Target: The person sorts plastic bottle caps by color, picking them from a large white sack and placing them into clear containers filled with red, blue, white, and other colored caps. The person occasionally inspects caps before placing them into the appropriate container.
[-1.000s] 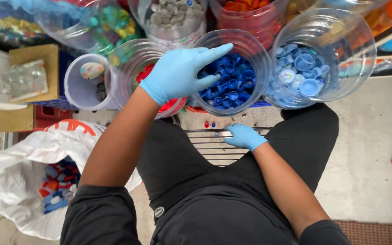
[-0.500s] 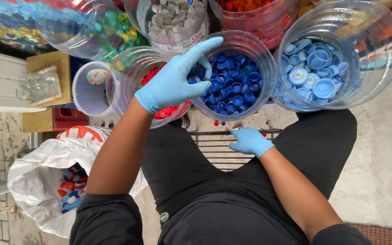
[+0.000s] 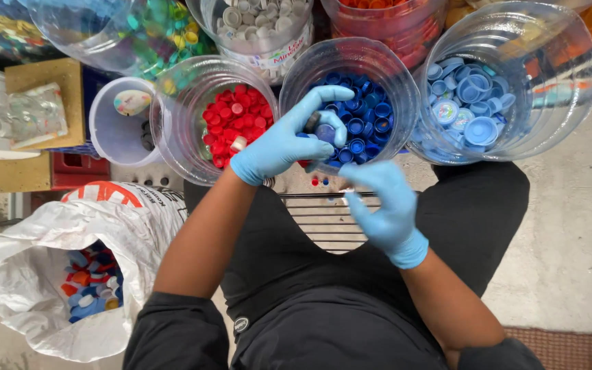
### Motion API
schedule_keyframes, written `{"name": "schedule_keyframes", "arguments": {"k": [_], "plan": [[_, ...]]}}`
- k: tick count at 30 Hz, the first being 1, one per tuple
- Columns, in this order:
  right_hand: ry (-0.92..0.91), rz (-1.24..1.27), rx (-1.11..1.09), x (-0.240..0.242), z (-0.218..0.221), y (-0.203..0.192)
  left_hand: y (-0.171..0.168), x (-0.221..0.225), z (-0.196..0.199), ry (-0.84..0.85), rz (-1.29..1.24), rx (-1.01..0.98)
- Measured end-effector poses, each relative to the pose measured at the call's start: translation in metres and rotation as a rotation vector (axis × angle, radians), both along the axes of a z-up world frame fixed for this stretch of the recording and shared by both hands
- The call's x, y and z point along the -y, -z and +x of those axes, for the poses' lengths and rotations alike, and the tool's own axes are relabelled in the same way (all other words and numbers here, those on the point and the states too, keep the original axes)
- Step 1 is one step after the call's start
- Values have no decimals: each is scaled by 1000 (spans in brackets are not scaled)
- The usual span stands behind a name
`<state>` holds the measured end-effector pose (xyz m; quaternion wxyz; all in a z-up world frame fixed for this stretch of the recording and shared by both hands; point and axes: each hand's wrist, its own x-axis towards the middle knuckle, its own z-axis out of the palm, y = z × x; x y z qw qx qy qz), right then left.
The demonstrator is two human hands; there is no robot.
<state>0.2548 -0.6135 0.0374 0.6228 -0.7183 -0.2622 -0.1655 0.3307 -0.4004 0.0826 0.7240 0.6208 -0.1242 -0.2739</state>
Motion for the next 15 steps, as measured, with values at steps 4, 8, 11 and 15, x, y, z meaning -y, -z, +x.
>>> {"name": "schedule_keyframes", "arguments": {"k": [4, 8, 11, 15], "plan": [[149, -104, 84, 2, 21, -21, 38, 10, -21, 29, -51, -4], [67, -295, -119, -10, 21, -35, 19, 14, -44, -38, 144, 201], [16, -321, -242, -14, 19, -32, 9, 14, -60, -64, 255, 312], [-48, -264, -327, -22, 11, -27, -3, 8, -72, -100, 361, 377]]}}
